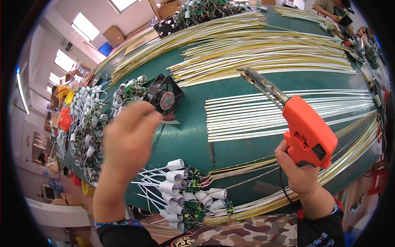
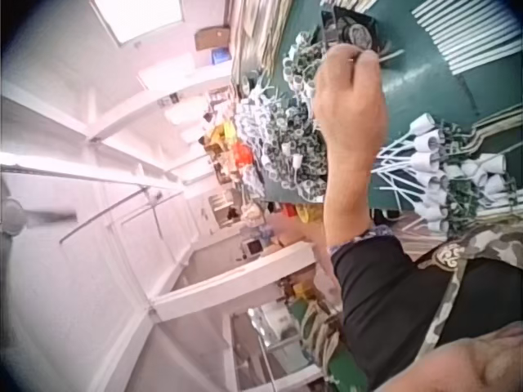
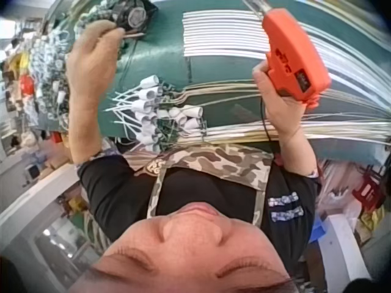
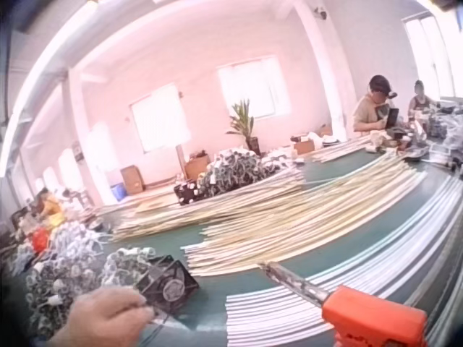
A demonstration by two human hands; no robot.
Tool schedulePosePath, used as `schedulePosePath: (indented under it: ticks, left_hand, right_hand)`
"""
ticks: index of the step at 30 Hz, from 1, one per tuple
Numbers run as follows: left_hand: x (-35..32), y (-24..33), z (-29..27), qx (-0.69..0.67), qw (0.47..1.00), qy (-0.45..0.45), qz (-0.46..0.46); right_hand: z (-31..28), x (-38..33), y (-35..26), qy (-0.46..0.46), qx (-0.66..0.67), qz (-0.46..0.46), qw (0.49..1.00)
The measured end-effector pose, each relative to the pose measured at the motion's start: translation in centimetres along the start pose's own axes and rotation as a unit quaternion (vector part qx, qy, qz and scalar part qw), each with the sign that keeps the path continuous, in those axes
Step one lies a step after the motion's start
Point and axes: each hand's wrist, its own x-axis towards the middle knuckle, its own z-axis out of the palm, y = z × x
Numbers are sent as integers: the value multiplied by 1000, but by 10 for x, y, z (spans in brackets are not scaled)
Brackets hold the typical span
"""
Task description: The person solders electrical wires to LED light strips using a soldering gun.
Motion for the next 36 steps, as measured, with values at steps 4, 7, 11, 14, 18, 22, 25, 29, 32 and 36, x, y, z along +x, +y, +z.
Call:
schedulePosePath:
  ticks: [4, 7, 11, 14, 18, 22, 25, 29, 32, 36]
  left_hand:
    - [-35, -3, 76, -82, 993, -83, 36]
    - [-52, -5, 114, -142, 985, -86, 53]
    - [-57, -4, 139, -225, 970, -82, 50]
    - [-55, -5, 145, -236, 967, -71, 71]
    - [-53, -4, 147, -232, 967, -61, 84]
    - [-53, -3, 147, -227, 969, -51, 86]
    - [-53, -3, 147, -224, 970, -53, 83]
    - [-52, -3, 147, -227, 969, -49, 84]
    - [-52, -3, 148, -224, 969, -53, 86]
    - [-52, -4, 147, -220, 969, -62, 90]
  right_hand:
    - [10, 0, -6, 37, 140, 27, 989]
    - [13, -2, 0, 19, 199, 95, 975]
    - [22, 5, 1, 24, 253, 174, 951]
    - [23, 3, 9, -29, 227, 146, 963]
    - [32, 3, 12, -22, 151, 150, 977]
    - [31, 3, 25, -89, -19, 74, 993]
    - [35, 3, 23, -108, -69, 69, 989]
    - [36, 1, 28, -114, -89, 65, 987]
    - [36, 1, 30, -116, -118, 46, 985]
    - [36, 4, 28, -131, -131, 41, 982]
